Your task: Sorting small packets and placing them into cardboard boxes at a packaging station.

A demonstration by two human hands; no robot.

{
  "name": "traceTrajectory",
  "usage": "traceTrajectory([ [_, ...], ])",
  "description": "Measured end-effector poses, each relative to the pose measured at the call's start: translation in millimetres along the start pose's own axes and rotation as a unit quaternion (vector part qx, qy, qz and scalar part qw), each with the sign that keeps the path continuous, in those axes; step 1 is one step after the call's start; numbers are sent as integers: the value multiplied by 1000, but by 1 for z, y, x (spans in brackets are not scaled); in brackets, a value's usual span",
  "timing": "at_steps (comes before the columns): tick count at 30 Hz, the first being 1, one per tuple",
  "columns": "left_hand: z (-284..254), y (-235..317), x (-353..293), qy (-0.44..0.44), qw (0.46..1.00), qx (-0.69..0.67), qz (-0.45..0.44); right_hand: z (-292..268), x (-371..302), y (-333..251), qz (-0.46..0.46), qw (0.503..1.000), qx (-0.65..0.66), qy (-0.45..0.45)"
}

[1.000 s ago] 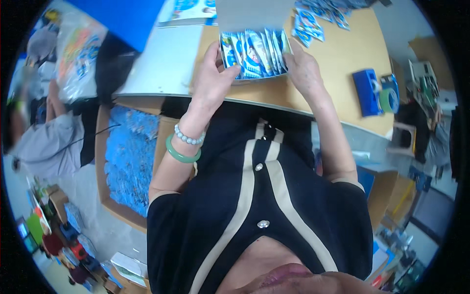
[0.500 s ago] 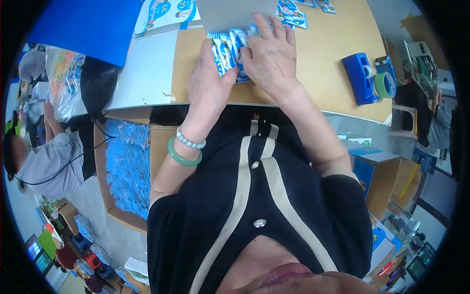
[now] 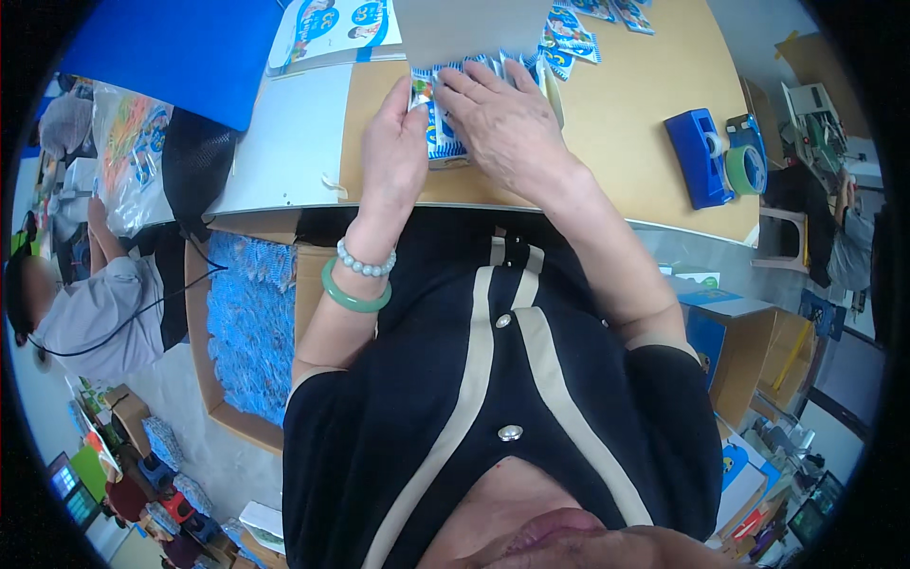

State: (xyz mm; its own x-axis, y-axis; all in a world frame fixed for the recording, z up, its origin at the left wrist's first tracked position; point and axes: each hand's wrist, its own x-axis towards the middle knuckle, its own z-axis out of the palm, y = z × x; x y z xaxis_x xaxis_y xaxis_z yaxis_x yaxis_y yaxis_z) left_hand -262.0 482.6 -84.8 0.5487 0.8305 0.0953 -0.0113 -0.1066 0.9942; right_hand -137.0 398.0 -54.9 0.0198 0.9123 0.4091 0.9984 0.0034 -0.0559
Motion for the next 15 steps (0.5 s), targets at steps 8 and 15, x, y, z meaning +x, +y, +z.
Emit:
traceTrajectory([
  [8,-29,6,9,-29,977,-151,-150,-31,-32,30,61,939,297,159],
  [15,10,-20,31,-32,928,-355,-106,9,-24,67,391,601,687,120],
])
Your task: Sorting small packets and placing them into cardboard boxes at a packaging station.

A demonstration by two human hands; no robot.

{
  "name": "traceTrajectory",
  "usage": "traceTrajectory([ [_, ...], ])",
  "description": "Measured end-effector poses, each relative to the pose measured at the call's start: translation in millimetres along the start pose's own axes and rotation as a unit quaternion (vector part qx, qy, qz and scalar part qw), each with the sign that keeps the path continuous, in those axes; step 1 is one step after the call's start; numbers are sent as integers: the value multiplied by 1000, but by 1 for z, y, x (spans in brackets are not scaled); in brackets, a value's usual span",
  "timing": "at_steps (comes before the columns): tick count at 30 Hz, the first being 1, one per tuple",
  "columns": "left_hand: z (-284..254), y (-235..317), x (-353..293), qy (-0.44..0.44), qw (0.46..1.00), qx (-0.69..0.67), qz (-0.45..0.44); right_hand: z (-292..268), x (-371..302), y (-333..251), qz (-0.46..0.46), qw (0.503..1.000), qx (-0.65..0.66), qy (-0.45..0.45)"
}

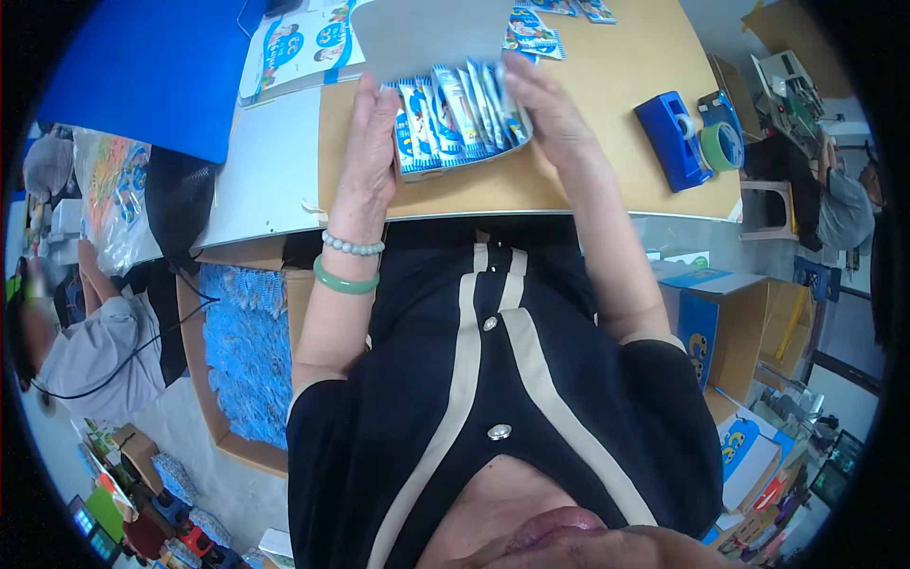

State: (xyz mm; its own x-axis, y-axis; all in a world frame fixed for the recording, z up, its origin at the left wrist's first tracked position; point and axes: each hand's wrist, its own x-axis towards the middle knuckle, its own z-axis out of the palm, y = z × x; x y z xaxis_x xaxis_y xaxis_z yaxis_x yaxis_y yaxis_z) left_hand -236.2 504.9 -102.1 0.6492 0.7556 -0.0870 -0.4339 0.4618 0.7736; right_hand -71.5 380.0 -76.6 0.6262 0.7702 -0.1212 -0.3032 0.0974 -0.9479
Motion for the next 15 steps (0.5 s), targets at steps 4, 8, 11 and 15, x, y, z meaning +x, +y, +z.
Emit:
traceTrajectory([
  [4,5,-4,6,-39,991,117,58,13,-4,-9,41,996,-52,-52],
  [8,-1,-1,12,-37,983,179,1,10,5,-7,33,992,-106,-56],
  [11,-1,0,13,-62,996,69,-7,-5,31,-3,61,987,-99,-109],
  [15,2,9,9,-67,997,3,-40,-1,28,4,51,991,-21,-126],
])
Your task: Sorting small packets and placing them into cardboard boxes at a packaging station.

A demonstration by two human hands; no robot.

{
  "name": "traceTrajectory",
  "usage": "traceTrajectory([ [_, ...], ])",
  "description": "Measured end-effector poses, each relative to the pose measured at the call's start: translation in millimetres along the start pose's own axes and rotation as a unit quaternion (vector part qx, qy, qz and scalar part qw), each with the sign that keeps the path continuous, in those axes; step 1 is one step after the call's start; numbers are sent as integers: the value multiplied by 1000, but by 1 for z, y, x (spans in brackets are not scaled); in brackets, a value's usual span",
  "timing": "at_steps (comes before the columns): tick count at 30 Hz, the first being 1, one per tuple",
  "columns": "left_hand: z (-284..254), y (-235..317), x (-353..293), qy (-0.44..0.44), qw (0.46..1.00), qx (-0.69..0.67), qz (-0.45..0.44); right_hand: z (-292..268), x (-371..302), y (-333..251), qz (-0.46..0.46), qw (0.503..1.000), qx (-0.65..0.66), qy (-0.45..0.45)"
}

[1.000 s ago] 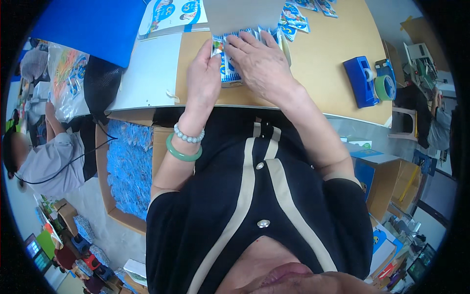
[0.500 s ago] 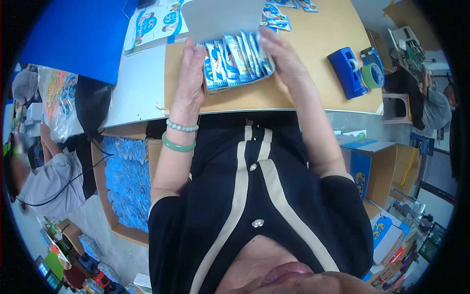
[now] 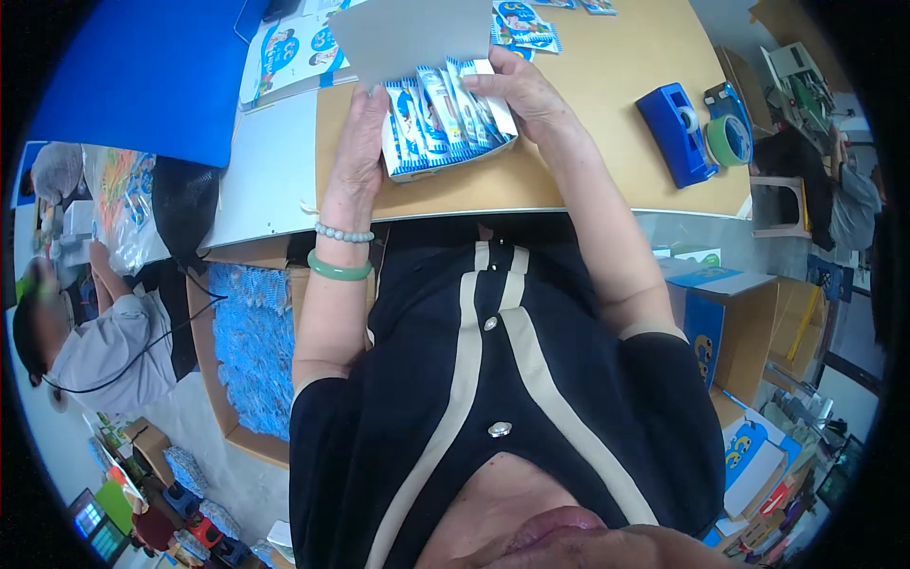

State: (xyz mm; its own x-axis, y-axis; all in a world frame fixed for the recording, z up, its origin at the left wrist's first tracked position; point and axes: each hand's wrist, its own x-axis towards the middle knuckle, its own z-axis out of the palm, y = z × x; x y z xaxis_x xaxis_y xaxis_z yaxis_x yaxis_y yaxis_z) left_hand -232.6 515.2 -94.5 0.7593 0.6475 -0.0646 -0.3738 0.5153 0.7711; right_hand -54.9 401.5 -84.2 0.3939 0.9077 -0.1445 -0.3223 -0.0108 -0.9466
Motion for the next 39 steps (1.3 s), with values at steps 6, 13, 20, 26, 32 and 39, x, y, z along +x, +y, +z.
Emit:
traceTrajectory([
  [6,-21,-7,10,14,997,71,-4,-1,0,3,-16,999,34,-11],
  [13,-30,9,14,-84,964,236,93,-29,11,7,-134,975,-135,-112],
  [20,-13,16,-12,-139,688,660,268,-40,15,19,-247,938,-200,-138],
  [26,-26,23,-8,-172,674,677,239,-19,-25,18,-139,982,-121,-28],
  [32,-6,35,-29,-199,602,738,232,-36,-30,15,-280,853,-433,-77],
  [39,6,24,-47,-141,544,788,251,-38,-47,-15,-277,700,-650,-110],
])
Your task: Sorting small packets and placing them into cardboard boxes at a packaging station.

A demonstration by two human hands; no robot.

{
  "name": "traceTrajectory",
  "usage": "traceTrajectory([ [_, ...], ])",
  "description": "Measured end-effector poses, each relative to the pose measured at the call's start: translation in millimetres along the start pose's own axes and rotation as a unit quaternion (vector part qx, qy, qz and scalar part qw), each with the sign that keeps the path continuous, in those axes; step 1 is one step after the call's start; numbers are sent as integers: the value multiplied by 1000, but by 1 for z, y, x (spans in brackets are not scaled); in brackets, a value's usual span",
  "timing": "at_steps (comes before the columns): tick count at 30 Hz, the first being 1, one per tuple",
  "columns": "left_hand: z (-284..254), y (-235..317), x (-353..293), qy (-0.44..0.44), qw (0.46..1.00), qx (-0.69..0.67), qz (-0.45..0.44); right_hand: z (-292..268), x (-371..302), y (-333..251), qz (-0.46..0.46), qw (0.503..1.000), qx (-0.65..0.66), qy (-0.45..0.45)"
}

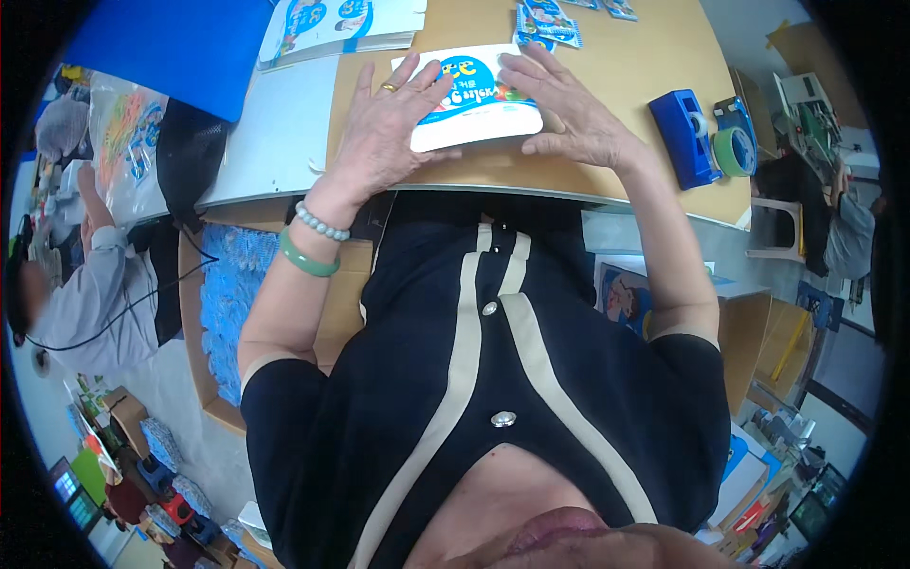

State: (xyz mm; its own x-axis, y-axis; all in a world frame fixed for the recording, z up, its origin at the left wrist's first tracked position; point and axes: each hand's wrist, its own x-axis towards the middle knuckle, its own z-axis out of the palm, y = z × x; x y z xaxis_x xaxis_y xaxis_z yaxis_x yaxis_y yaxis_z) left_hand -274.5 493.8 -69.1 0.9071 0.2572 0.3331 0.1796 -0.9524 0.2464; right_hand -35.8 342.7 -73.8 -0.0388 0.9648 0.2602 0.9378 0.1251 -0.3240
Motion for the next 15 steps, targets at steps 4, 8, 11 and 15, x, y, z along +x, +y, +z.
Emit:
traceTrajectory([
  [4,13,-10,-3,31,999,-14,35,-1,3,-10,-23,997,-65,25],
  [8,13,-29,-4,52,994,-85,51,27,10,-23,-47,994,-24,97],
  [11,11,-27,-5,65,991,-105,55,44,7,-25,-73,980,-103,152],
  [15,17,-14,-7,104,991,-54,62,43,2,-26,-103,976,-113,156],
])
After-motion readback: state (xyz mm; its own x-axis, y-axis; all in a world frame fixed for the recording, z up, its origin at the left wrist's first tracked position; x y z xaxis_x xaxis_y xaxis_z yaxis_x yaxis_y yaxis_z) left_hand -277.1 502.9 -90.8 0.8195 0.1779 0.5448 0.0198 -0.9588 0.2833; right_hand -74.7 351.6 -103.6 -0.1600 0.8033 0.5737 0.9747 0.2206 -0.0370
